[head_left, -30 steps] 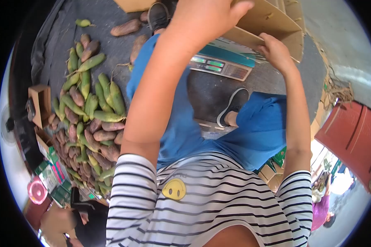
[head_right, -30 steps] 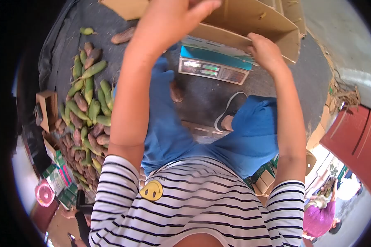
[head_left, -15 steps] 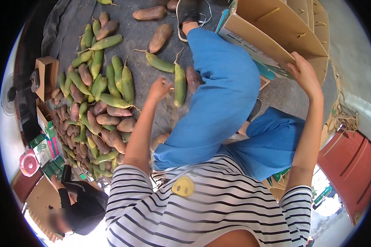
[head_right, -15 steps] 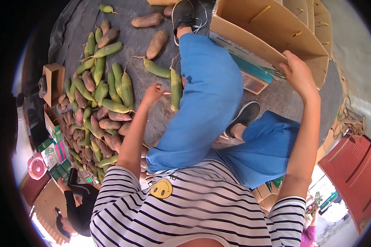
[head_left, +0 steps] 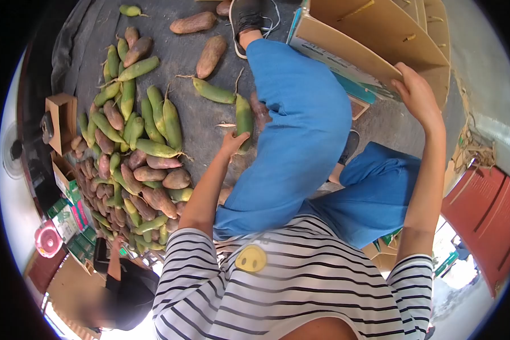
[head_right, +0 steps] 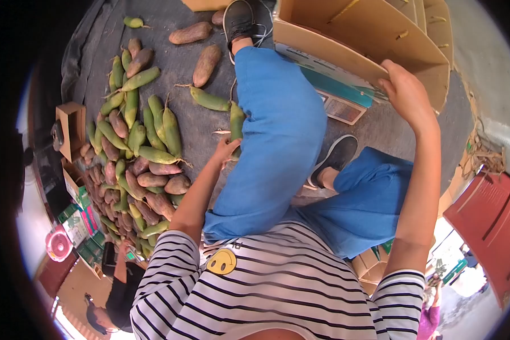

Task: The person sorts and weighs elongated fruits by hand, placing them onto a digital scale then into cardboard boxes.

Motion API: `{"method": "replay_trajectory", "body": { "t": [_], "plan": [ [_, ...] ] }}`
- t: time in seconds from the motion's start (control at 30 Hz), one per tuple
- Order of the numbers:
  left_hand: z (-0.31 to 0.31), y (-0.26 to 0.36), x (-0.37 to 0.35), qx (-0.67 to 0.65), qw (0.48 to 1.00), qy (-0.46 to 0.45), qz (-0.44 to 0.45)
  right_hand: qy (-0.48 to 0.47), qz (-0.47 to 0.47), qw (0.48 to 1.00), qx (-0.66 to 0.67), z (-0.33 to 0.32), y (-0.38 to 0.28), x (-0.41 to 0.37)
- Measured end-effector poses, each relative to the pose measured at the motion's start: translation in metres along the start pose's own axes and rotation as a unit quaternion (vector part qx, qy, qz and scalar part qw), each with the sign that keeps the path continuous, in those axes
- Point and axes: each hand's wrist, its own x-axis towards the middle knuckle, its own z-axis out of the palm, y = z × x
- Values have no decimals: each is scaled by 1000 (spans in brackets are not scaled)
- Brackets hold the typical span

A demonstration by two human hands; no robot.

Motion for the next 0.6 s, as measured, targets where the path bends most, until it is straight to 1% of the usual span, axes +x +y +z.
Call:
{"method": "replay_trajectory", "body": {
  "t": [0.03, 0.13, 0.2, 0.23, 0.27, 0.3, 0.33, 0.4, 0.47, 0.53, 0.6],
  "plan": [
    [-2, 18, -26, -62, 996, -18, -61, 2, -4, 1000, -4, 1, 3, 0],
    [-12, 44, -75, -102, 994, -5, 27, 25, -9, 1000, -9, 5, 6, -2],
    [-20, 65, -92, -13, 979, 53, 196, 33, -14, 999, -14, 6, 8, -2],
    [-18, 100, -117, 12, 965, 52, 259, 33, -17, 999, -16, 8, 8, -3],
    [-17, 129, -130, 63, 936, 77, 337, 48, -19, 999, -16, 8, 7, -5],
    [-12, 154, -138, 90, 895, 137, 414, 43, -11, 999, -22, 8, 8, -5],
    [-3, 188, -153, 125, 840, 164, 502, 39, -6, 999, -27, 9, 8, -4],
    [24, 258, -198, 239, 718, 231, 612, 26, -3, 999, -27, 10, 10, -1],
    [53, 310, -217, 277, 615, 241, 697, 8, -4, 1000, -18, 10, 13, -1],
    [81, 351, -215, 349, 530, 210, 744, 12, -5, 1000, -22, 11, 16, -1],
    [114, 380, -226, 415, 544, 128, 718, 11, -7, 1000, -24, 11, 15, -1]
  ]
}}
